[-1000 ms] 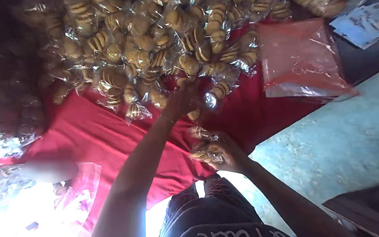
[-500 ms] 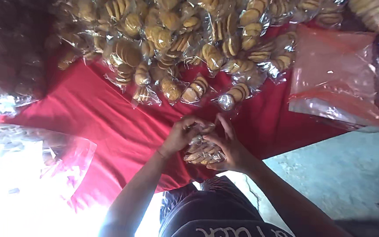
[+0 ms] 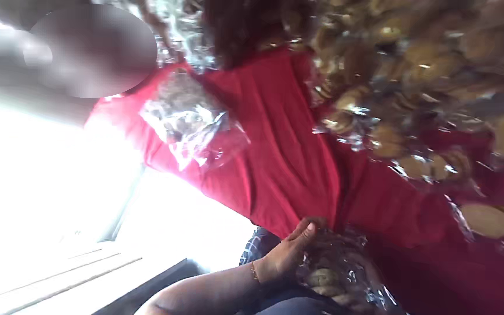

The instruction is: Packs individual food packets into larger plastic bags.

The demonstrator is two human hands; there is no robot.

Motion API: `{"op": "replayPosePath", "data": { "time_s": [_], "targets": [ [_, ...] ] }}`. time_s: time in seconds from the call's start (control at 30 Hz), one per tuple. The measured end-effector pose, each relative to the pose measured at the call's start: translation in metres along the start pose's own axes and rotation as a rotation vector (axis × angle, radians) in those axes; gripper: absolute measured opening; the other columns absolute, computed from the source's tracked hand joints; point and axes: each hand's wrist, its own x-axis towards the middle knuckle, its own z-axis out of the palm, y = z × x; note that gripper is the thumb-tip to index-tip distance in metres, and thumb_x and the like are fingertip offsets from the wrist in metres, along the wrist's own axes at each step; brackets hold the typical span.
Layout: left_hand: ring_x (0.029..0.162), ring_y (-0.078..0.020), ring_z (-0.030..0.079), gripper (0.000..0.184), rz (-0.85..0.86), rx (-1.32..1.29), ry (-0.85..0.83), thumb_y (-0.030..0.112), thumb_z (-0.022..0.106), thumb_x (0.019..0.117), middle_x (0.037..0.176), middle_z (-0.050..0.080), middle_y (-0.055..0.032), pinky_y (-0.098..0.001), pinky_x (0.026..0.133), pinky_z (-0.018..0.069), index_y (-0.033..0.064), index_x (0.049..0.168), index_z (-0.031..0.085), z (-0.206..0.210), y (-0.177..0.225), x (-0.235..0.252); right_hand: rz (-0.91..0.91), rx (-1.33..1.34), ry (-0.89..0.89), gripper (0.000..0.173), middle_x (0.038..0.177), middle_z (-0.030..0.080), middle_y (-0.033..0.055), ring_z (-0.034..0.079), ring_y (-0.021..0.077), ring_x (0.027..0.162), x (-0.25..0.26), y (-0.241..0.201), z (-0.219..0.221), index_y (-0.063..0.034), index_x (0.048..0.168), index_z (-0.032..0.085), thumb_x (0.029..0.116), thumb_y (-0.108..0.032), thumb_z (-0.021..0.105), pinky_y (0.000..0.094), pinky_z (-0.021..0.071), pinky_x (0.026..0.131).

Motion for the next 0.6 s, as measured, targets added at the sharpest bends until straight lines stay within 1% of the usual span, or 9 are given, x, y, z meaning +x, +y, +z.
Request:
{"op": "replayPosePath", "data": {
  "time_s": [0.07, 0.13, 0.17, 0.23, 0.3, 0.4, 0.5, 0.57, 0.6],
  "targets": [
    [0.133, -0.0167, 0.051, 0.036, 0.241, 0.515, 0.282, 0.014, 0.041, 0.1069, 0.142, 0.055, -0.0151, -0.0345, 0.112, 0.0411, -0.0063, 0.132, 0.058, -0.027, 0.029, -0.018, 0.253, 0.251, -0.178, 0.082, 0.127, 0.063, 0.0225, 0.063, 0.0055, 0.114, 0.013, -0.021, 0.007, 0.0247, 0.133, 0.041, 0.0791, -0.022, 0.081, 0.0181, 0.0503, 0.100],
    [0.139, -0.0390, 0.048, 0.018, 0.534, 1.214, 0.715, 0.015, 0.062, 0.0947, 0.142, 0.059, -0.0207, -0.0576, 0.115, 0.0316, 0.0088, 0.099, 0.078, -0.078, 0.056, -0.026, 0.405, 0.157, -0.280, 0.073, 0.112, 0.069, 0.0021, 0.065, -0.0057, 0.102, 0.031, -0.051, 0.016, 0.0155, 0.128, 0.048, 0.0777, -0.026, 0.082, 0.0154, 0.0526, 0.093],
    [0.138, -0.0456, 0.048, 0.016, 0.529, 1.474, 0.871, 0.021, 0.065, 0.0931, 0.143, 0.059, -0.0189, -0.0679, 0.113, 0.0280, 0.0163, 0.096, 0.080, -0.110, 0.073, -0.030, 0.373, 0.095, -0.276, 0.058, 0.099, 0.069, -0.0060, 0.063, -0.0104, 0.091, 0.042, -0.052, 0.027, 0.0103, 0.116, 0.056, 0.0809, -0.029, 0.079, 0.0119, 0.0518, 0.086],
    [0.136, -0.0459, 0.048, 0.024, 0.297, 1.651, 0.962, 0.021, 0.063, 0.0967, 0.153, 0.051, -0.0129, -0.0692, 0.108, 0.0306, 0.0209, 0.114, 0.079, -0.169, 0.102, -0.038, 0.260, 0.229, -0.285, 0.043, 0.088, 0.071, -0.0110, 0.066, -0.0061, 0.082, 0.080, -0.031, 0.063, -0.0031, 0.104, 0.066, 0.0810, -0.037, 0.079, 0.0157, 0.0549, 0.076],
    [0.124, -0.0409, 0.058, 0.038, 0.170, 1.610, 0.904, 0.004, 0.052, 0.1000, 0.153, 0.050, -0.0124, -0.0574, 0.098, 0.0467, 0.0156, 0.132, 0.070, -0.219, 0.120, -0.038, 0.143, 0.449, -0.471, 0.062, 0.103, 0.074, -0.0036, 0.070, 0.0081, 0.093, 0.150, -0.022, 0.114, -0.0081, 0.121, 0.065, 0.0762, -0.046, 0.083, 0.0303, 0.0593, 0.082],
    [0.125, -0.0352, 0.062, 0.053, 0.365, 1.360, 0.806, -0.010, 0.044, 0.0934, 0.146, 0.055, -0.0190, -0.0488, 0.099, 0.0533, 0.0053, 0.142, 0.059, -0.249, 0.143, -0.050, -0.025, 0.434, -0.628, 0.096, 0.122, 0.068, 0.0043, 0.067, 0.0139, 0.108, 0.256, -0.037, 0.194, -0.0008, 0.144, 0.040, 0.0756, -0.052, 0.084, 0.0360, 0.0577, 0.093],
    [0.119, -0.0333, 0.066, 0.049, 0.596, 1.319, 0.748, -0.011, 0.051, 0.0906, 0.144, 0.058, -0.0188, -0.0466, 0.094, 0.0571, 0.0004, 0.137, 0.061, -0.253, 0.133, -0.073, 0.042, 0.195, -0.510, 0.093, 0.127, 0.063, 0.0117, 0.066, 0.0133, 0.110, 0.302, -0.031, 0.253, 0.0072, 0.143, 0.037, 0.0728, -0.029, 0.087, 0.0301, 0.0574, 0.092],
    [0.107, -0.0297, 0.072, 0.045, 0.671, 1.390, 0.692, -0.009, 0.056, 0.0891, 0.143, 0.060, -0.0150, -0.0416, 0.081, 0.0609, 0.0019, 0.132, 0.065, -0.254, 0.115, -0.081, -0.074, -0.160, -0.432, 0.093, 0.147, 0.047, 0.0275, 0.054, 0.0238, 0.130, 0.305, -0.020, 0.278, 0.0120, 0.147, 0.038, 0.0755, -0.025, 0.084, 0.0314, 0.0477, 0.106],
    [0.103, -0.0272, 0.073, 0.047, 0.709, 1.409, 0.654, -0.009, 0.057, 0.0882, 0.142, 0.061, -0.0140, -0.0379, 0.078, 0.0608, 0.0025, 0.133, 0.065, -0.253, 0.105, -0.082, -0.187, -0.310, -0.347, 0.086, 0.145, 0.048, 0.0322, 0.052, 0.0296, 0.134, 0.298, -0.012, 0.290, 0.0152, 0.144, 0.042, 0.0789, -0.026, 0.079, 0.0342, 0.0432, 0.111]
  ]
}}
